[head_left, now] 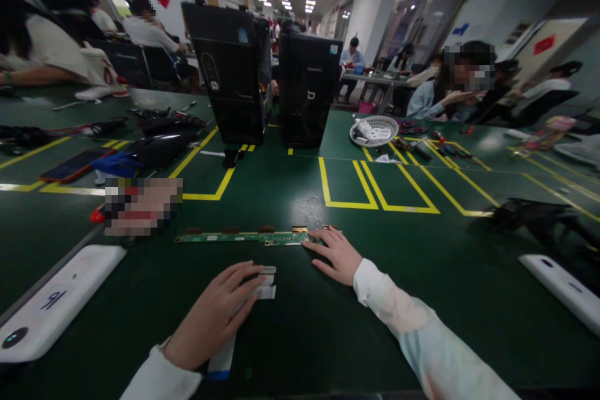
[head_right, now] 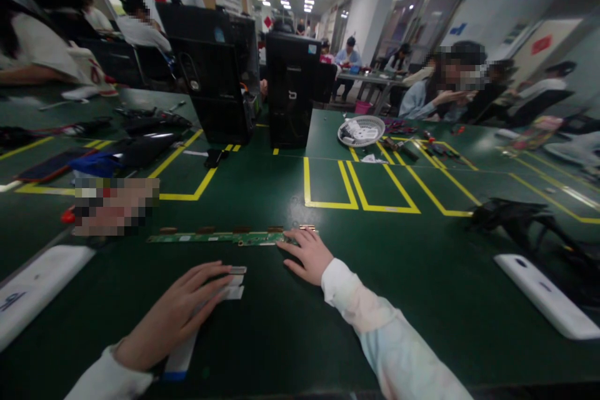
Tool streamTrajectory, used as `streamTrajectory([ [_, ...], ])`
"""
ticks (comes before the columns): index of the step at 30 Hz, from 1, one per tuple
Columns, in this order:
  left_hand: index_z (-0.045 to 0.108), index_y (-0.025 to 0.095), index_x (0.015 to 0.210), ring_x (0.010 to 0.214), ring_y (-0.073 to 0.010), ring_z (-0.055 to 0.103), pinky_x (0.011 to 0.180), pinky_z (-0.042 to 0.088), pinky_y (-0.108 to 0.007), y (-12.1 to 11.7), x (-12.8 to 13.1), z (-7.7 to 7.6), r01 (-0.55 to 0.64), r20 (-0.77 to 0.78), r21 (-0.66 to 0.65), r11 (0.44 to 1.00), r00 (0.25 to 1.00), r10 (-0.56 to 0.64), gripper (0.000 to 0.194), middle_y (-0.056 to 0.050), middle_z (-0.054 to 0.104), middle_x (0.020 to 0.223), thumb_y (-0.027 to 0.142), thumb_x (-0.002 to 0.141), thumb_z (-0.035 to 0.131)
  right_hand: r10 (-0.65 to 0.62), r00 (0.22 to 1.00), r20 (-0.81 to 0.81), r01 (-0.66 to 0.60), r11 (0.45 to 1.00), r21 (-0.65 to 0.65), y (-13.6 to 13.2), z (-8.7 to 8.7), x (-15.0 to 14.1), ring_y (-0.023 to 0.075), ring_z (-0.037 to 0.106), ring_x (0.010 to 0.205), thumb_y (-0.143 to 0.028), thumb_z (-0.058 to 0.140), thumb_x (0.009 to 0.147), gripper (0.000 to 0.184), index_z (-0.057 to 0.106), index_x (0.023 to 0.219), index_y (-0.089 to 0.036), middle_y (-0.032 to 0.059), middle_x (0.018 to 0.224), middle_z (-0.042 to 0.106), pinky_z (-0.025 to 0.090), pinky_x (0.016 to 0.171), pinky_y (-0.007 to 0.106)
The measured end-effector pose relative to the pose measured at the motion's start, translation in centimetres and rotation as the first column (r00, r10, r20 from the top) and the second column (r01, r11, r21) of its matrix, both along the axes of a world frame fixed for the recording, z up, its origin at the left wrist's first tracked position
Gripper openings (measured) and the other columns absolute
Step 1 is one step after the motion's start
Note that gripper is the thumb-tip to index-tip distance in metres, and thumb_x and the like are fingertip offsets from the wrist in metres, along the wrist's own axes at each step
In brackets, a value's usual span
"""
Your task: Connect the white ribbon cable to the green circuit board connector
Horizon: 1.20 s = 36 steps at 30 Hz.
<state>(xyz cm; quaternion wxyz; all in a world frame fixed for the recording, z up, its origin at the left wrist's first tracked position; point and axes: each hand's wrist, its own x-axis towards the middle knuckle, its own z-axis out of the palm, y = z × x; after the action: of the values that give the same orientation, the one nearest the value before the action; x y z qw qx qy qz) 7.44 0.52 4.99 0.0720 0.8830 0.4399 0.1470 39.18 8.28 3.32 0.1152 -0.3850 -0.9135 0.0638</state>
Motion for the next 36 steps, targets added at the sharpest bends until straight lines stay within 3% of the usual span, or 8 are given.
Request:
streamTrajectory([
  [9, 0.041, 0.03, 0.141, 0.132, -0.0214, 0.044, 0.106, 0.043, -0.043, 0.1, 2.9, -0.8, 0.044, -0.046, -0.104, 0.994, 0.998, -0.049, 0.047, -0.002, 0.049, 0.144, 0.037, 0.094, 0.045, -0.017, 1.0, -0.001, 0.017, 1.0, -0.003, -0.1, 0.0, 0.3, 0.0262, 0.038, 0.131, -0.04, 0.047, 0.093, 0.048, 0.048, 0.138, -0.027, 0.0092, 0.141, 0.046, 0.025, 0.112, 0.051],
  [18, 0.044, 0.019, 0.138, 0.132, -0.0233, 0.045, 0.107, 0.041, -0.043, 1.3, 7.6, -1.0, 0.018, -0.041, 0.022, 1.0, 0.999, -0.017, 0.049, -0.01, 0.049, 0.143, 0.034, 0.092, 0.049, -0.003, 1.0, -0.023, 0.003, 1.0, 0.009, 0.0, 0.0, 0.3, 0.026, 0.04, 0.13, -0.04, 0.048, 0.092, 0.048, 0.047, 0.139, -0.026, 0.01, 0.14, 0.048, 0.027, 0.11, 0.051],
  [28, 0.044, 0.008, 0.136, 0.132, -0.0259, 0.044, 0.107, 0.042, -0.041, 0.7, 9.5, -1.9, -0.054, -0.097, 0.083, 0.995, 0.993, 0.062, 0.052, -0.015, 0.049, 0.143, 0.035, 0.092, 0.048, -0.003, 1.0, -0.027, 0.003, 1.0, 0.023, 0.0, -0.1, 0.2, 0.0264, 0.041, 0.128, -0.039, 0.048, 0.092, 0.045, 0.053, 0.133, -0.022, 0.0107, 0.138, 0.049, 0.027, 0.11, 0.05],
  [36, 0.045, 0.01, 0.136, 0.129, -0.0269, 0.048, 0.104, 0.045, -0.044, 0.5, 10.6, -2.1, -0.12, -0.061, 0.148, 0.982, 0.99, 0.131, 0.049, -0.016, 0.053, 0.139, 0.034, 0.093, 0.043, -0.007, 1.0, -0.027, 0.008, 1.0, 0.027, 0.0, -0.3, 0.2, 0.0263, 0.04, 0.128, -0.038, 0.049, 0.092, 0.045, 0.052, 0.133, -0.023, 0.0101, 0.139, 0.048, 0.028, 0.109, 0.05],
])
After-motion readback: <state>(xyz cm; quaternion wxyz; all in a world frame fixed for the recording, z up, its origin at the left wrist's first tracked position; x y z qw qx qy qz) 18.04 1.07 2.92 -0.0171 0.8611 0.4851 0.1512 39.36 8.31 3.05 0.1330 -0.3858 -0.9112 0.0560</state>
